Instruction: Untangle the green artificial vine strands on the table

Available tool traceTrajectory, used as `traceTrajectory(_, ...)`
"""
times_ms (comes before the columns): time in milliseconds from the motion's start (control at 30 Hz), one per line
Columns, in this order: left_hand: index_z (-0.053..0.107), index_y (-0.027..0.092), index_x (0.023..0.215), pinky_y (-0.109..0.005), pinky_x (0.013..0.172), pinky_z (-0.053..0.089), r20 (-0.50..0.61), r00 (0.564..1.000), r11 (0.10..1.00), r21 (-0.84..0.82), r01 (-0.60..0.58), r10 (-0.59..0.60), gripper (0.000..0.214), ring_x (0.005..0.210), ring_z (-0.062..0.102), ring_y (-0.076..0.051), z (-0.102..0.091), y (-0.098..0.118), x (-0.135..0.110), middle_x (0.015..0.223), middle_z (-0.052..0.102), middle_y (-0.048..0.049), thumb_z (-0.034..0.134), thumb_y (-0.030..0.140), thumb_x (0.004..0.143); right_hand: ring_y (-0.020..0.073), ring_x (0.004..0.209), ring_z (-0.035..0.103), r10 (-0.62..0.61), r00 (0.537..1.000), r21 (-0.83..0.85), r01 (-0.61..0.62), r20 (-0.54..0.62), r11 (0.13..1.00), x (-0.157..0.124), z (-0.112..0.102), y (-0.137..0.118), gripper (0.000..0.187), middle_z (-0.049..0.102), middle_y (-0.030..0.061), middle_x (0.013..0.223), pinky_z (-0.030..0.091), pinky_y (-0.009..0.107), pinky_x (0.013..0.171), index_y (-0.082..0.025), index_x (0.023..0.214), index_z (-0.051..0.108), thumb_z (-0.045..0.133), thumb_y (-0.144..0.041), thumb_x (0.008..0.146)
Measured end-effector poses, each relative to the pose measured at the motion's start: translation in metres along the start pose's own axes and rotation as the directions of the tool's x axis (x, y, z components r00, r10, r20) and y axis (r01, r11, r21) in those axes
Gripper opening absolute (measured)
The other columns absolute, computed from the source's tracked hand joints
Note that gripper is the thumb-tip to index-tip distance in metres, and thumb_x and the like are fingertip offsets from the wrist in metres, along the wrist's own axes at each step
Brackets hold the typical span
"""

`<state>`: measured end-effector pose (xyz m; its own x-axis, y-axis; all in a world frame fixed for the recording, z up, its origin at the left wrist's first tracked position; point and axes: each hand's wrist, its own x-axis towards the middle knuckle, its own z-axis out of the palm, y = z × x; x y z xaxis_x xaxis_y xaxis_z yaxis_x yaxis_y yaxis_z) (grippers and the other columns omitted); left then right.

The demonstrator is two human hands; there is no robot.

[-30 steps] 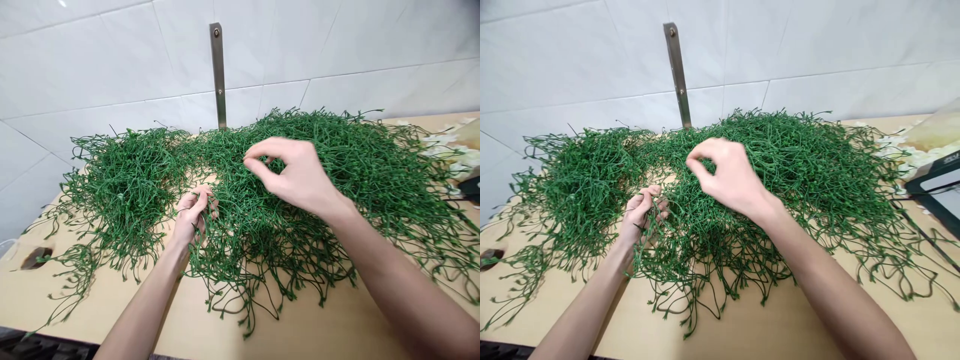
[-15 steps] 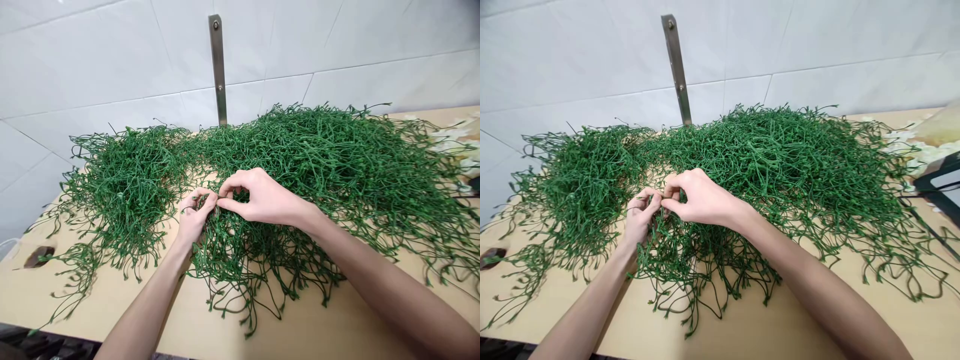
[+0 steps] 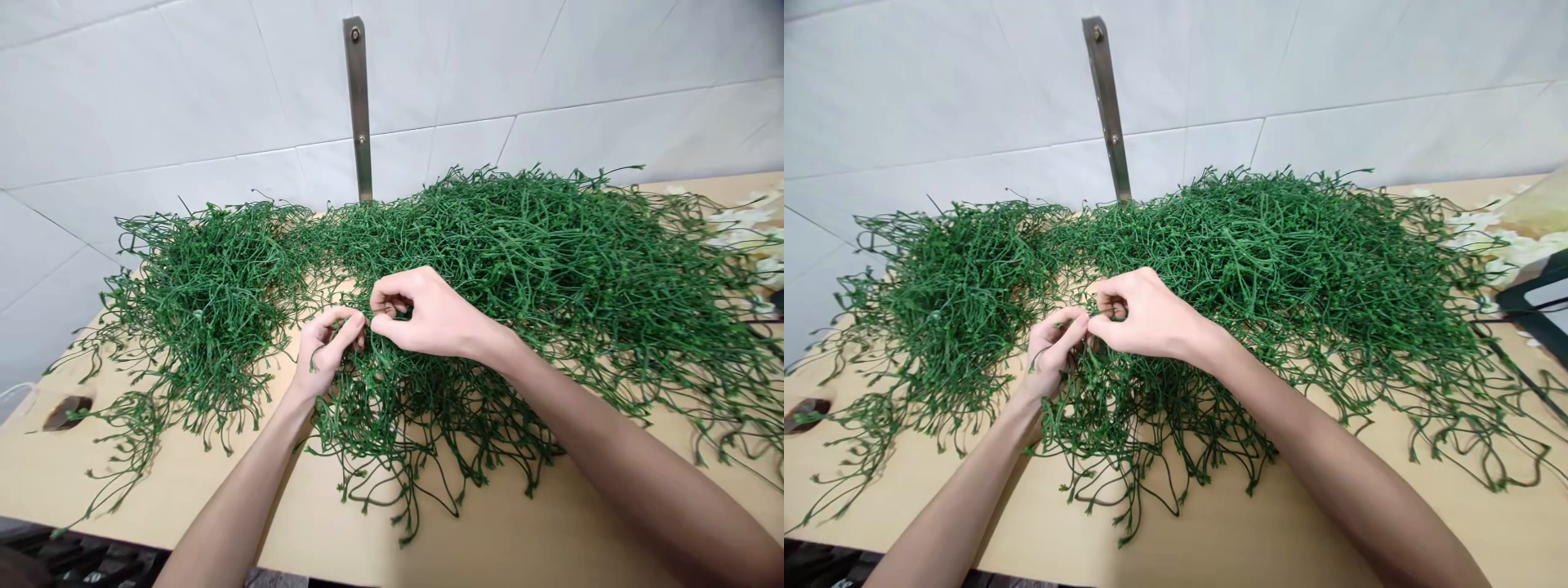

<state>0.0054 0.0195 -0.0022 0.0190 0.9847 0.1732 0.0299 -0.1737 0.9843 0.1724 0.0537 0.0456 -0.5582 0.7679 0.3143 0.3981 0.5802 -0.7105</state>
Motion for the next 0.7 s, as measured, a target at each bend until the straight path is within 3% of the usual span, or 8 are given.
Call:
traceTrajectory(133, 0.064, 0.018, 0.067, -0.024, 0.051, 0.035, -0.042, 0.999, 0.999, 0.038, -0.034, 0.035, 0.024, 0.052, 0.046, -0.01, 0.0013, 0.0013, -0.0015, 0.057, 0.054, 0.003, 0.072, 0.04, 0.075, 0.0069, 0.051, 0.028, 0.052, 0.994, 0.029, -0.055, 0.1, 0.998, -0.001, 0.0041, -0.0002, 0.026, 0.032, -0.0067, 0.051, 0.024, 0.024, 0.053, -0.018, 0.054, 0.038, 0.051, -0.024, 0.076)
traceTrajectory(300, 0.062, 0.018, 0.068, -0.025, 0.052, 0.034, -0.034, 0.999, 0.999, 0.045, -0.027, 0.029, 0.028, 0.053, 0.043, -0.011, 0.0008, 0.0001, -0.0034, 0.057, 0.051, 0.0031, 0.068, 0.043, 0.079, 0.007, 0.051, 0.026, 0.048, 0.992, 0.045, -0.053, 0.115, 0.998, -0.0003, 0.0066, 0.005, 0.028, 0.029, -0.0063, 0.05, 0.022, 0.025, 0.051, -0.017, 0.05, 0.04, 0.05, -0.022, 0.075)
traceTrajectory(467, 0.055, 0.018, 0.065, -0.026, 0.052, 0.03, 0.108, 0.994, 0.999, 0.03, 0.029, -0.032, 0.039, 0.054, 0.04, -0.011, -0.0003, -0.0039, -0.0051, 0.057, 0.046, 0.0028, 0.061, 0.052, 0.082, 0.0069, 0.05, 0.034, 0.059, 0.993, 0.177, -0.077, 0.106, 0.981, 0.0013, 0.0066, 0.0067, 0.021, 0.042, -0.0048, 0.05, 0.026, 0.023, 0.05, -0.014, 0.058, 0.061, 0.049, -0.022, 0.074)
traceTrajectory(600, 0.051, 0.018, 0.064, -0.026, 0.052, 0.027, 0.191, 0.98, 0.998, -0.001, 0.064, -0.062, 0.041, 0.053, 0.035, -0.01, -0.0002, -0.0055, -0.0062, 0.057, 0.041, 0.0035, 0.057, 0.052, 0.085, 0.0064, 0.049, 0.035, 0.062, 0.993, 0.223, -0.082, 0.098, 0.971, 0.0019, 0.0087, 0.0077, 0.021, 0.048, -0.0042, 0.048, 0.026, 0.021, 0.048, -0.013, 0.058, 0.064, 0.05, -0.018, 0.072)
traceTrajectory(700, 0.053, 0.017, 0.064, -0.026, 0.052, 0.026, 0.251, 0.964, 0.993, -0.047, 0.108, -0.093, 0.041, 0.052, 0.034, -0.01, -0.0011, -0.0056, -0.0064, 0.054, 0.04, 0.0032, 0.055, 0.052, 0.087, 0.0074, 0.049, 0.046, 0.057, 0.988, 0.407, -0.112, 0.146, 0.907, 0.0021, 0.0107, 0.0092, 0.023, 0.057, -0.0025, 0.05, 0.036, 0.021, 0.052, -0.014, 0.054, 0.063, 0.047, -0.015, 0.072)
